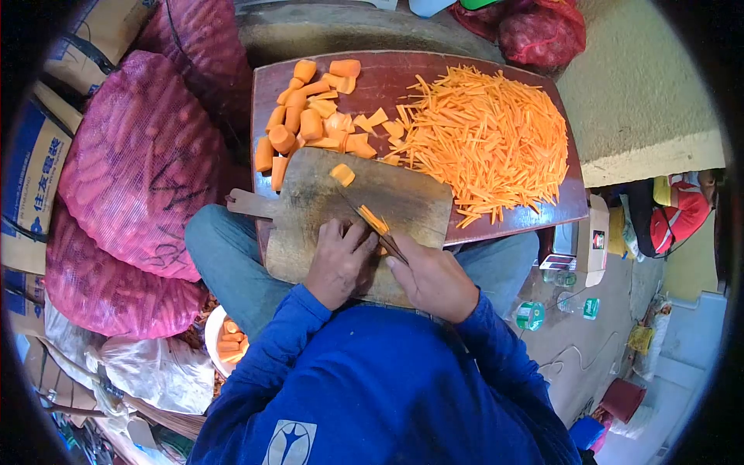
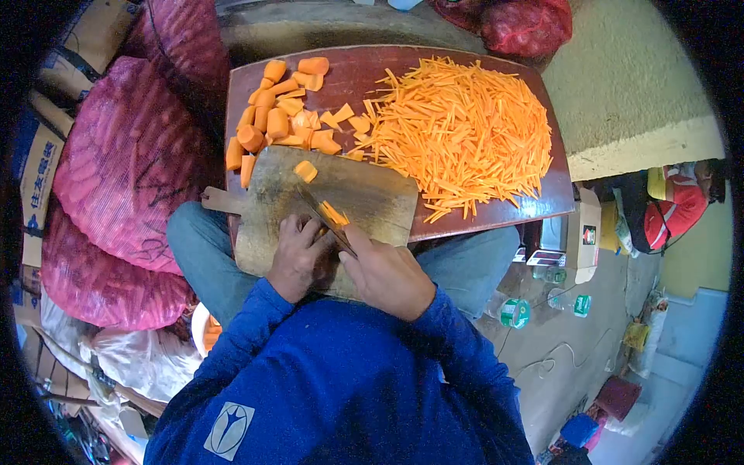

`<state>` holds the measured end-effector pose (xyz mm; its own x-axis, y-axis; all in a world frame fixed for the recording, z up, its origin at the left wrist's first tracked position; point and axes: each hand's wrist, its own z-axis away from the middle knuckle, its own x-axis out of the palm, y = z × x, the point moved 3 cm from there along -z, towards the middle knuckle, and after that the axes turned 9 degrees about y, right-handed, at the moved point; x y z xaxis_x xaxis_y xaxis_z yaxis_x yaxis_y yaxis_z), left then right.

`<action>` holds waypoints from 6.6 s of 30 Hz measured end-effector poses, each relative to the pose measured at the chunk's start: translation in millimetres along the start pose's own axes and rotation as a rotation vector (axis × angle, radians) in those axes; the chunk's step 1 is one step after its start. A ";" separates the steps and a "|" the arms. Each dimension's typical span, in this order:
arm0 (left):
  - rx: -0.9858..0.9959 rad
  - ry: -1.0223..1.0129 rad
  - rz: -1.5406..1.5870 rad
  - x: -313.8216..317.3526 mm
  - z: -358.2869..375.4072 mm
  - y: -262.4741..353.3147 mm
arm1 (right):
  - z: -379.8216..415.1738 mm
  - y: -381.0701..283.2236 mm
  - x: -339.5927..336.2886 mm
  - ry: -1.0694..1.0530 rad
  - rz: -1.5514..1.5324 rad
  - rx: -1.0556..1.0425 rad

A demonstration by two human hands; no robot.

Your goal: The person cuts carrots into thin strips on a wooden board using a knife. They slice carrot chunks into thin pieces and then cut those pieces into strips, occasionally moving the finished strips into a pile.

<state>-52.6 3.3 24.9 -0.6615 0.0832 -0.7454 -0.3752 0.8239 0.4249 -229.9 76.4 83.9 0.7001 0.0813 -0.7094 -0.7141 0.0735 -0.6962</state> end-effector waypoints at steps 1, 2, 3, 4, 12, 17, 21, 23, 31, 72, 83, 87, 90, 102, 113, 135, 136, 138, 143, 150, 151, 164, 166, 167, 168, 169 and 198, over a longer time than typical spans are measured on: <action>0.002 0.007 -0.018 -1.7 0.0 -0.8 | 2.4 -0.9 -2.1 0.007 -0.014 -0.010; -0.004 0.010 -0.025 -0.8 1.1 -2.1 | 4.9 -2.1 -3.7 0.007 -0.030 -0.023; -0.009 0.030 -0.011 1.8 3.3 -2.4 | 11.8 -5.6 -7.3 -0.003 -0.030 -0.031; -0.015 0.051 0.002 2.6 4.6 -2.8 | 21.5 -9.7 -13.5 0.005 -0.027 -0.016; 0.017 0.017 -0.009 -0.9 2.0 -1.1 | -0.1 -2.2 7.5 0.022 -0.039 -0.008; -0.004 0.048 0.015 -4.4 3.8 -3.2 | 13.6 -7.7 -6.0 0.030 -0.074 0.008; -0.013 0.027 0.053 -4.6 5.8 -5.1 | 30.8 -9.3 -4.6 0.053 -0.006 -0.015; 0.009 0.012 0.051 -3.0 5.3 -5.1 | 17.7 -7.1 6.7 -0.008 -0.007 0.087; 0.007 0.038 0.036 -5.2 5.2 -4.0 | 33.8 -6.6 -9.8 0.013 -0.032 0.020; -0.062 0.121 0.047 -10.3 6.4 -4.3 | 26.1 -17.6 -6.9 -0.026 0.019 -0.023; -0.051 0.150 0.046 -3.6 11.6 -7.8 | 13.6 -9.6 1.0 0.011 -0.037 -0.046; -0.085 0.123 0.026 -8.7 15.4 -6.3 | 27.5 -14.0 -3.1 -0.040 -0.032 0.024; -0.059 0.106 0.016 -4.0 15.0 -8.2 | 22.7 -13.1 6.5 -0.033 -0.013 0.028; 0.011 0.105 -0.039 -5.0 18.3 -6.7 | 19.2 -17.6 4.9 -0.080 -0.052 0.000; -0.027 0.174 -0.001 -5.3 18.3 -4.0 | 11.0 -10.7 14.5 0.054 -0.070 -0.056; -0.093 0.219 -0.004 0.1 16.1 -7.0 | 22.2 13.2 3.6 0.152 -0.496 0.040; -0.072 0.246 0.019 -0.7 15.1 -7.5 | 23.6 10.7 4.3 0.150 -0.500 0.038; -0.107 0.235 0.035 -2.5 14.4 -6.7 | 27.5 8.0 2.4 0.211 -0.440 0.023; -0.154 0.236 0.052 2.5 13.2 -9.9 | 30.6 3.1 5.0 0.211 -0.357 -0.034; -0.147 0.215 0.070 -1.9 12.8 -10.4 | 32.9 -2.2 -1.1 0.224 -0.194 -0.005; -0.162 0.228 0.109 -3.6 12.4 -11.7 | 33.4 -3.4 -1.5 0.223 -0.195 -0.006; -0.657 0.506 0.372 -19.5 23.2 -42.1 | 35.4 28.7 -10.8 0.127 -0.272 -0.010; -0.547 0.269 0.215 -17.1 14.4 -36.5 | 24.4 53.9 -26.9 0.170 -0.192 0.009; -0.496 0.281 0.196 -15.9 11.6 -36.0 | 17.8 65.5 -37.4 0.307 -0.160 0.023; -0.492 0.280 0.198 -15.2 8.7 -35.9 | 13.9 69.8 -47.6 0.444 -0.126 0.037; -0.505 0.244 0.216 -14.0 5.9 -36.1 | 12.9 70.9 -54.2 0.447 -0.126 0.036; -0.236 -0.370 -0.388 44.2 -163.8 -109.1 | 26.1 52.3 -24.0 0.401 -0.270 0.055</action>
<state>-147.2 -174.7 29.7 -0.1918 0.0256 -0.9811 -0.7069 0.6898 0.1562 -284.1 104.2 67.3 0.7992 -0.3363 -0.4982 -0.4982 0.0930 -0.8620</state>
